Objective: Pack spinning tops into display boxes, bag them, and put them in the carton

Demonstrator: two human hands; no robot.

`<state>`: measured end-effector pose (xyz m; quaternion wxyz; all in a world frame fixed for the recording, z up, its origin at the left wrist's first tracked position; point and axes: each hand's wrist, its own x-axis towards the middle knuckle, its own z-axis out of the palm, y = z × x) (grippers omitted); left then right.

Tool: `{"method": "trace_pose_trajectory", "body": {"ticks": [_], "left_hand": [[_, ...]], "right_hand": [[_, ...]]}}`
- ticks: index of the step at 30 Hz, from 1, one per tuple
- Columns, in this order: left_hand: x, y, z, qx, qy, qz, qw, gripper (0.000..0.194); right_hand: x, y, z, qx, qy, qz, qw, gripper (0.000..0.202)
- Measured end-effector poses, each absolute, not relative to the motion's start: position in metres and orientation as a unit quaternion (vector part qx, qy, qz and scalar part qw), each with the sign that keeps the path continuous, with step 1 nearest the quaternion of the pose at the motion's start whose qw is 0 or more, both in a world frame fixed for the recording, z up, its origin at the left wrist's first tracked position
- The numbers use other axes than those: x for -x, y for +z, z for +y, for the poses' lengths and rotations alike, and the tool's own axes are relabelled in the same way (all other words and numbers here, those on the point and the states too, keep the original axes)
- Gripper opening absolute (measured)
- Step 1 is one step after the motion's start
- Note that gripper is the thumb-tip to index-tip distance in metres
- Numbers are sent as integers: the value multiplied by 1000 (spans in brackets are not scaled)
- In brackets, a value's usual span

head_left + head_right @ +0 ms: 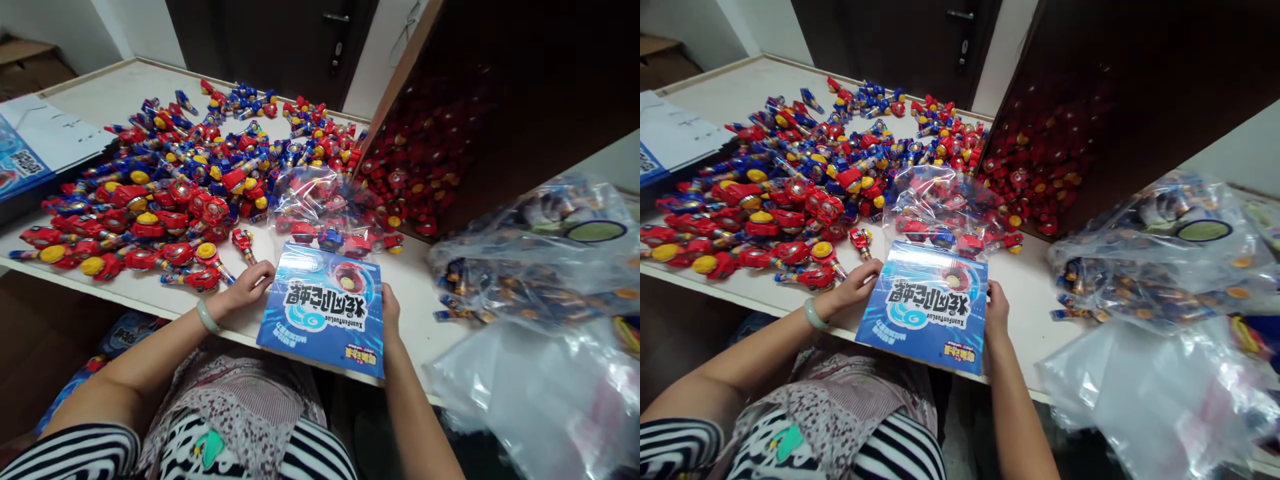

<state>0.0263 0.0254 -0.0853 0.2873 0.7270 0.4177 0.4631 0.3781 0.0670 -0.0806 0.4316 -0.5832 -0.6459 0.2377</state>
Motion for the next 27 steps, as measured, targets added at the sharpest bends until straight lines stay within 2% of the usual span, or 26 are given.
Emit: {"method": "trace_pose_trajectory", "body": {"ticks": [5, 11, 15, 19, 23, 25, 27], "left_hand": [[-33, -86, 29, -694, 477, 470, 265, 12], [-31, -90, 20, -702, 446, 467, 302, 13], [-18, -98, -12, -752, 403, 408, 326, 17], [-24, -99, -13, -720, 415, 459, 314, 21], [-28, -93, -14, -723, 423, 450, 310, 21], [-22, -92, -26, -755, 409, 402, 318, 19], [-15, -94, -38, -773, 404, 376, 314, 17]], "right_hand": [[-380, -84, 36, 562, 228, -640, 473, 19], [-383, -104, -11, 521, 167, -635, 546, 22], [-375, -110, -7, 530, 156, -620, 557, 18], [-381, -110, -27, 502, 149, -657, 542, 6], [-388, -116, -56, 491, 121, -671, 542, 16], [-386, -120, -56, 530, 133, -639, 541, 13], [-382, -124, -46, 579, 163, -603, 524, 18]]}}
